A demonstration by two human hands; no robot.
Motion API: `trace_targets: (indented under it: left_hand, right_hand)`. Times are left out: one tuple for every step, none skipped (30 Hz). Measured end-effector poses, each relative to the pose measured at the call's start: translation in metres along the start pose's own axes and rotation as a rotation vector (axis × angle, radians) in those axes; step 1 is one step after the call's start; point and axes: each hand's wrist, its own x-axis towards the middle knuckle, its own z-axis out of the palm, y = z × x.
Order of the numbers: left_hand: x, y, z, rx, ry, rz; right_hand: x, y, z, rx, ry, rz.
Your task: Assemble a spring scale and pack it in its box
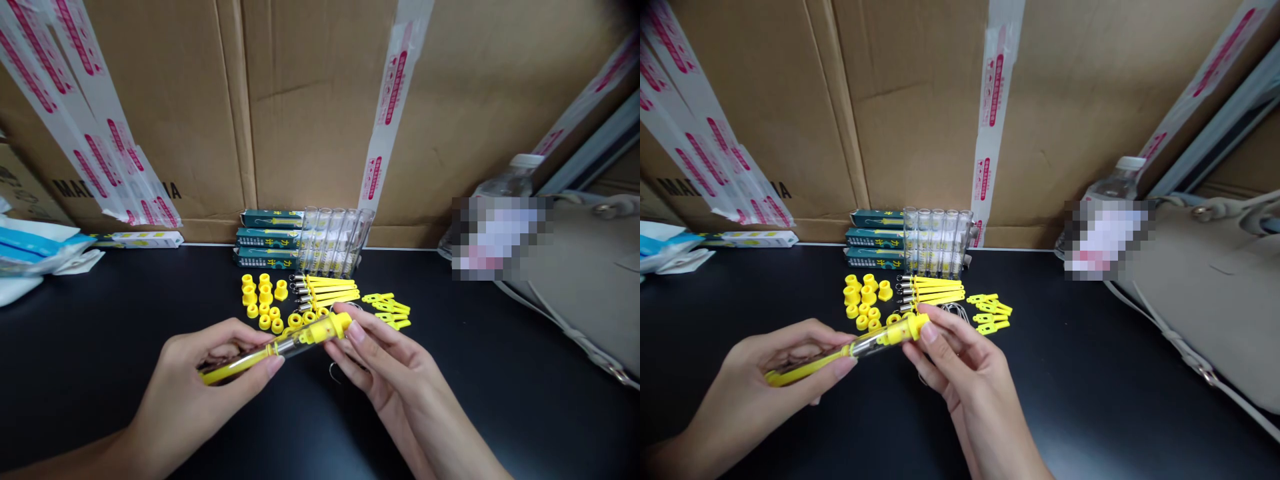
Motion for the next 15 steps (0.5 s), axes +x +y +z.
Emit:
trace_targets:
  left_hand:
    - [-0.0003, -0.0001, 0.0002, 0.003, -0.004, -0.004]
    - [-0.0007, -0.0002, 0.0003, 0.005, -0.007, -0.007]
    - [-0.0011, -0.0003, 0.0004, 0.004, -0.006, -0.011]
    - [-0.0016, -0.0005, 0.0005, 0.003, -0.003, -0.014]
    - [-0.0019, -0.0008, 0.0006, 0.002, -0.003, -0.017]
    - [-0.0023, -0.0012, 0.0007, 0.003, -0.003, -0.019]
    - [-0.0026, -0.0016, 0.0007, 0.009, 0.000, -0.020]
    - [-0.0028, -0.0022, 0.0007, 0.017, 0.001, -0.020]
    - [-0.0031, -0.0029, 0.0006, 0.027, 0.001, -0.017]
    - [-0.0034, -0.0036, 0.0006, 0.039, 0.001, -0.009]
    - [-0.0038, -0.0045, 0.0004, 0.051, -0.003, 0.002]
    - [-0.0043, -0.0054, 0.0002, 0.063, -0.009, 0.016]
    - [-0.0048, -0.0064, -0.0001, 0.073, -0.013, 0.032]
    - [-0.0053, -0.0073, -0.0004, 0.082, -0.017, 0.046]
    - [-0.0057, -0.0081, -0.0007, 0.088, -0.019, 0.056]
  right_hand:
    - [-0.0001, -0.0001, -0.0003, -0.001, 0.005, 0.001]
    - [-0.0003, -0.0001, -0.0006, -0.002, 0.009, 0.002]
    - [-0.0004, -0.0001, -0.0009, -0.005, 0.013, 0.007]
    - [-0.0005, 0.0000, -0.0012, -0.006, 0.016, 0.011]
    - [-0.0005, 0.0000, -0.0015, -0.004, 0.018, 0.013]
    - [-0.0003, 0.0000, -0.0018, -0.003, 0.016, 0.014]
    - [-0.0001, 0.0000, -0.0021, -0.005, 0.009, 0.013]
    - [0.0002, 0.0000, -0.0023, -0.010, -0.002, 0.012]
    - [0.0005, -0.0001, -0.0025, -0.020, -0.016, 0.010]
    - [0.0007, 0.0000, -0.0028, -0.035, -0.028, 0.008]
    - [0.0010, 0.0001, -0.0030, -0.053, -0.038, 0.007]
    - [0.0011, 0.0003, -0.0034, -0.071, -0.045, 0.007]
    - [0.0013, 0.0006, -0.0037, -0.085, -0.047, 0.008]
    - [0.0013, 0.0009, -0.0042, -0.094, -0.048, 0.009]
    - [0.0014, 0.0012, -0.0046, -0.096, -0.048, 0.008]
